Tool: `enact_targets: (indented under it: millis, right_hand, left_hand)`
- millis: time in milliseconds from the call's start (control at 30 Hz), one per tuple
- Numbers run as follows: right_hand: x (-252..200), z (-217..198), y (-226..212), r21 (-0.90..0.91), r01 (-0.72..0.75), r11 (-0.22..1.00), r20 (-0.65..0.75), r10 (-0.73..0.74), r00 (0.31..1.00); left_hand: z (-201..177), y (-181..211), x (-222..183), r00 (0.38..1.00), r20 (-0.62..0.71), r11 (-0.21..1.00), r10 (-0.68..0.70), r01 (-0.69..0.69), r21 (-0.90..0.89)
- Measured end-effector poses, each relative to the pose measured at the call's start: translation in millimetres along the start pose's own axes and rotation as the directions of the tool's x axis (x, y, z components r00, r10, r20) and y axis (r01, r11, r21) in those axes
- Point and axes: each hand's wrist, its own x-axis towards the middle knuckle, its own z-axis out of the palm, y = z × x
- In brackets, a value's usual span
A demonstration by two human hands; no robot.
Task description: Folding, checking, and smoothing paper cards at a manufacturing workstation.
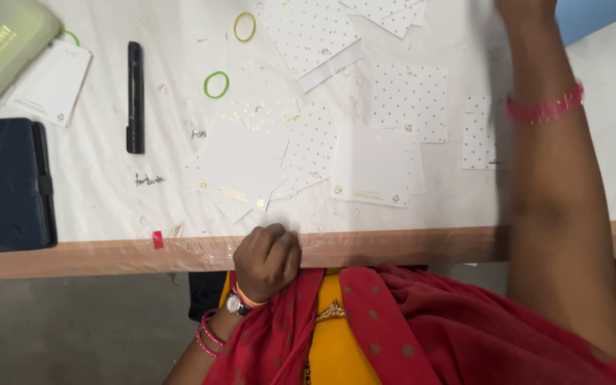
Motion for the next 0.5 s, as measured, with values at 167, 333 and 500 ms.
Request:
enact_targets:
  millis: [167, 333, 500]
  right_hand:
    - [-129, 45, -221, -0.127, 0.026, 0.992, 0.177, -0.003, 0.984]
    - [-192, 93, -248, -0.428, 0.267, 0.863, 0.139, -0.229, 0.963]
    - [-191, 97, -245, -0.425, 0.192, 0.885, 0.124, -0.153, 0.980]
  left_hand:
    - [-1, 1, 1, 1.000, -0.008, 1.000, -0.011, 0.011, -0.010]
    - [-2, 2, -1, 1.000, 0.001, 1.000, -0.020, 0.020, -0.014]
    - [-3, 4, -1, 0.999, -0.010, 0.999, -0.036, 0.036, -0.030]
